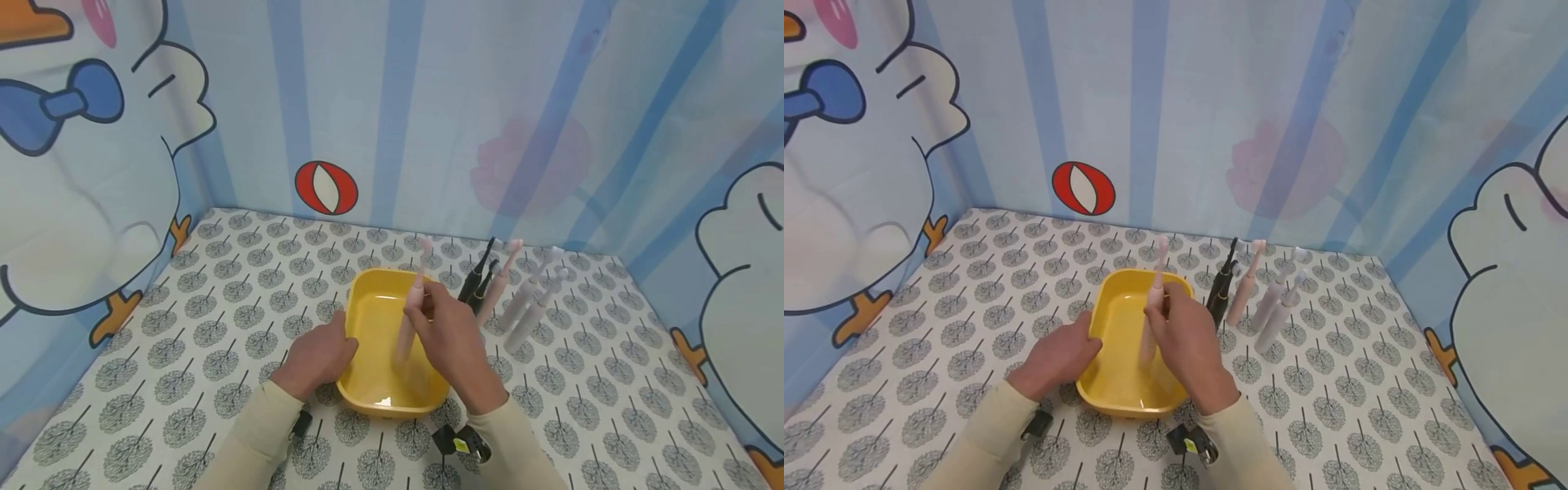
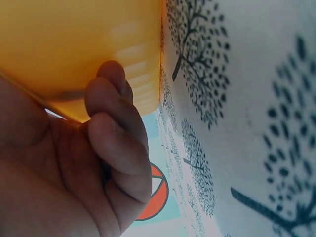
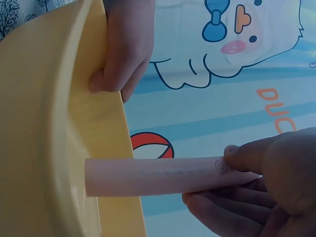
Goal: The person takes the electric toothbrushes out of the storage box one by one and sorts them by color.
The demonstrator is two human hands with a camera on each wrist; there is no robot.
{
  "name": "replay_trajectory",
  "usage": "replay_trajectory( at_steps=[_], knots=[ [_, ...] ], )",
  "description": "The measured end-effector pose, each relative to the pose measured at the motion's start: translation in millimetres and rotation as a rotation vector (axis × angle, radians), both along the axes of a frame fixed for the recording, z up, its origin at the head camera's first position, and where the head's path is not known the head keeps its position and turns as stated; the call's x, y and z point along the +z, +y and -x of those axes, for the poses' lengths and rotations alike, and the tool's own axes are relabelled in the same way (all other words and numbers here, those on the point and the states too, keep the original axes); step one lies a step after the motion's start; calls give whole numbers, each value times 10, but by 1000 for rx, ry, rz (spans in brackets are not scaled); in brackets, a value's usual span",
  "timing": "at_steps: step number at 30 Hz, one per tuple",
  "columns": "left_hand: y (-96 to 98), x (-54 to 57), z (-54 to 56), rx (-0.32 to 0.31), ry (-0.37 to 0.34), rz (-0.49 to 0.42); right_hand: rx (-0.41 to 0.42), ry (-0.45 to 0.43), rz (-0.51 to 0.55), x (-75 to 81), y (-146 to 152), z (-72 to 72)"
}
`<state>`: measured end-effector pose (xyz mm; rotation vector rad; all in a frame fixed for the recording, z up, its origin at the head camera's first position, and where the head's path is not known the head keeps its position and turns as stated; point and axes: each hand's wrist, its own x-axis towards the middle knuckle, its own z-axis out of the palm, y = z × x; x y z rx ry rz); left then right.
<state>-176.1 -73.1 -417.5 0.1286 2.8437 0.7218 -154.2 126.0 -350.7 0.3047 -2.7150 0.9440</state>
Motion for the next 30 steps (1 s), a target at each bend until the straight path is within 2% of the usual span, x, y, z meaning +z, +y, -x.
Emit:
replay_trajectory(
  at_steps=[10, 22, 30],
  knots=[
    [-2, -19, 1, 0, -6, -6, 0, 72, 48, 47, 160, -54],
    [-2, -16, -11, -11, -3, -24, -46, 37, 45, 175, 333, -161],
    [-8, -2, -10, -6, -17, -33, -107, 25, 23, 229, 520, -257]
  ],
)
